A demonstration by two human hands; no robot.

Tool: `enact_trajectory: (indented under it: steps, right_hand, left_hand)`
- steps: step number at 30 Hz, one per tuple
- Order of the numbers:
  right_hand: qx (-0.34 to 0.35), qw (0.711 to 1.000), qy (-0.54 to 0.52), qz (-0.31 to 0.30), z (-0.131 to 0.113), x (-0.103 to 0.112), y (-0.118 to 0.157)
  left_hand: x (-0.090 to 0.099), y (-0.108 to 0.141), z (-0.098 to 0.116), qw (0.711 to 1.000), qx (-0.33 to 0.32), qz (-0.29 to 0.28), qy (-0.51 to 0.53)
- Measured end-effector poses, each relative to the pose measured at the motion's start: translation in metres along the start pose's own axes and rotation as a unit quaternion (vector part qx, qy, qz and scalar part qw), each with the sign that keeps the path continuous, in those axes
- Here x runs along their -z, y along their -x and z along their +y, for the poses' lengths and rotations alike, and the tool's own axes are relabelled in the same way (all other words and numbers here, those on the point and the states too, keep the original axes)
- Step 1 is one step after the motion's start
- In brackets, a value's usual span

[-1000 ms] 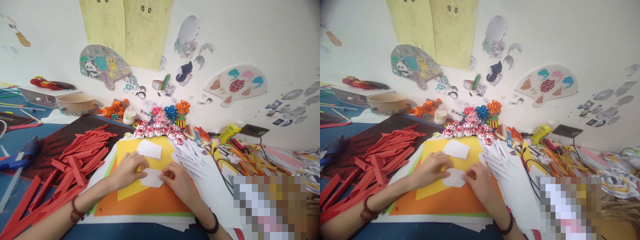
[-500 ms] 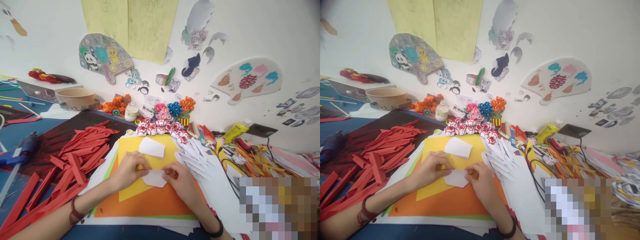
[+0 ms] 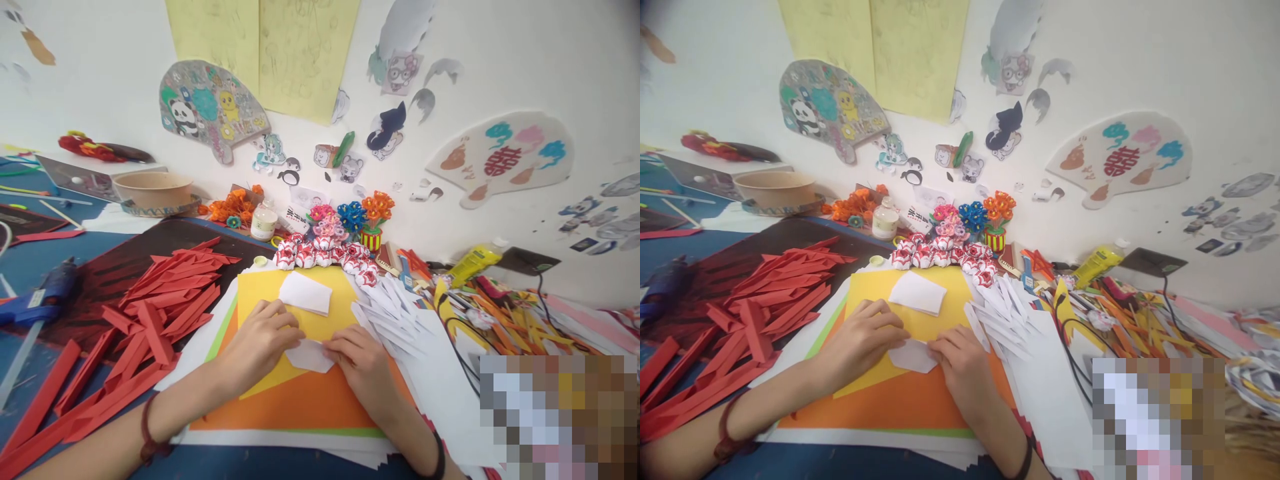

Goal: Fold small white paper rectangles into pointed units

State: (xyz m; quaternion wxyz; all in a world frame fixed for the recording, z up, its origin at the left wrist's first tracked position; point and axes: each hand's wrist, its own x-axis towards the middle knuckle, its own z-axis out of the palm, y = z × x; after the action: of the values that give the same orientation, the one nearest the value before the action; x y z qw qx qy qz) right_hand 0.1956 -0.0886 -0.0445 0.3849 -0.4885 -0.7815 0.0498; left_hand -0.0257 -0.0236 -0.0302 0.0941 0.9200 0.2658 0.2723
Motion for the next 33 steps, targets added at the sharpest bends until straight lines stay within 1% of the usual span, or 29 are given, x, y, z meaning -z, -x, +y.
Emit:
enact_trajectory:
  steps: [3, 8, 12, 18, 25, 29, 33]
  right_hand:
    - [0.014, 0.999, 0.028, -0.009, -0.001, 0.0, 0.001]
    - [0.042, 0.994, 0.102, -0.026, -0.004, 0.002, 0.002]
    - [0.073, 0.987, 0.137, -0.031, -0.006, 0.002, 0.001]
    - [0.093, 0.985, 0.14, -0.039, -0.007, 0.0, 0.002]
    - [0.089, 0.981, 0.161, -0.056, -0.008, 0.002, 0.003]
    - [0.094, 0.977, 0.176, -0.075, -0.009, 0.004, 0.002]
    - [0.115, 0.97, 0.196, -0.087, -0.01, 0.005, 0.001]
  left_hand:
    - [0.001, 0.001, 0.003, 0.998, -0.041, -0.014, -0.046]
    - [0.005, 0.001, 0.009, 0.988, -0.09, -0.054, -0.117]
    - [0.005, 0.001, 0.012, 0.978, -0.135, -0.055, -0.149]
    - [0.001, 0.003, 0.013, 0.969, -0.149, -0.06, -0.187]
    - [-0.001, 0.004, 0.014, 0.958, -0.167, -0.058, -0.226]
    - [-0.002, 0.006, 0.015, 0.956, -0.184, -0.053, -0.223]
    - [-0.002, 0.006, 0.015, 0.957, -0.198, -0.039, -0.209]
